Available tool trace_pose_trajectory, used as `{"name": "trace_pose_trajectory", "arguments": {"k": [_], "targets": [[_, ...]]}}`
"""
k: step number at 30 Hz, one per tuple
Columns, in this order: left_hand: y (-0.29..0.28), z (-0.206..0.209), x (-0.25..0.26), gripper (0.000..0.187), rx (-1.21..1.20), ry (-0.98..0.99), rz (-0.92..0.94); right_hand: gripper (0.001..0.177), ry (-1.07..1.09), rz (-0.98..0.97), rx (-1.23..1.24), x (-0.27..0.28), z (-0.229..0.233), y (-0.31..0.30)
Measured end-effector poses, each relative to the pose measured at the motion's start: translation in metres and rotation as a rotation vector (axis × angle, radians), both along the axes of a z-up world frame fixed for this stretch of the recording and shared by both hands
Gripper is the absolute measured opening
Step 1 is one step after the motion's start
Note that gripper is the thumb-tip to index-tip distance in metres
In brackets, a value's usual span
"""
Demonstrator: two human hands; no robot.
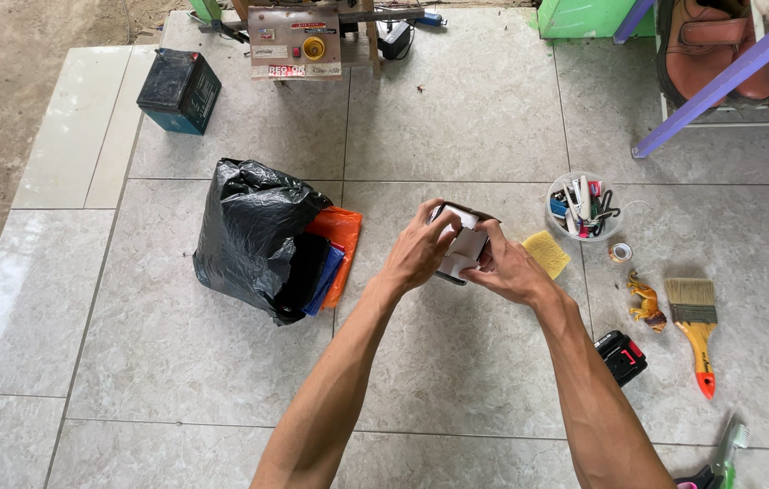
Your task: The person opens a small cardboard box, places a black rectangular object inside, and closes the box. They then pick up a small toy dinosaur and a toothbrush, brushing the toy with the toothbrush.
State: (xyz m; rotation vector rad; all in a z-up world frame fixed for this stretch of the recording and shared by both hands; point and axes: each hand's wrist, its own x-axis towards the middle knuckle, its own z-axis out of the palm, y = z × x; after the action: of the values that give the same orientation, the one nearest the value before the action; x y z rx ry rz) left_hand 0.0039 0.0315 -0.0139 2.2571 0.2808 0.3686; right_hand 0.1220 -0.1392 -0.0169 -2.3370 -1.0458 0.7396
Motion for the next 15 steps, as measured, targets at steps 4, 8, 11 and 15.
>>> {"name": "trace_pose_trajectory", "arguments": {"k": [4, 8, 11, 15], "targets": [[0.002, -0.005, -0.005, 0.011, -0.009, 0.001, -0.057, 0.087, 0.008, -0.024, 0.006, 0.003, 0.001, -0.002], [-0.005, -0.012, -0.003, 0.018, 0.03, -0.025, -0.022, 0.088, 0.026, -0.052, 0.002, -0.001, 0.001, -0.001], [-0.009, -0.019, 0.002, 0.019, -0.01, -0.056, 0.073, 0.088, 0.026, -0.059, 0.015, -0.001, 0.001, 0.0], [-0.009, -0.027, 0.006, 0.018, -0.136, -0.045, 0.149, 0.078, 0.028, -0.041, 0.145, -0.002, -0.002, -0.003]]}}
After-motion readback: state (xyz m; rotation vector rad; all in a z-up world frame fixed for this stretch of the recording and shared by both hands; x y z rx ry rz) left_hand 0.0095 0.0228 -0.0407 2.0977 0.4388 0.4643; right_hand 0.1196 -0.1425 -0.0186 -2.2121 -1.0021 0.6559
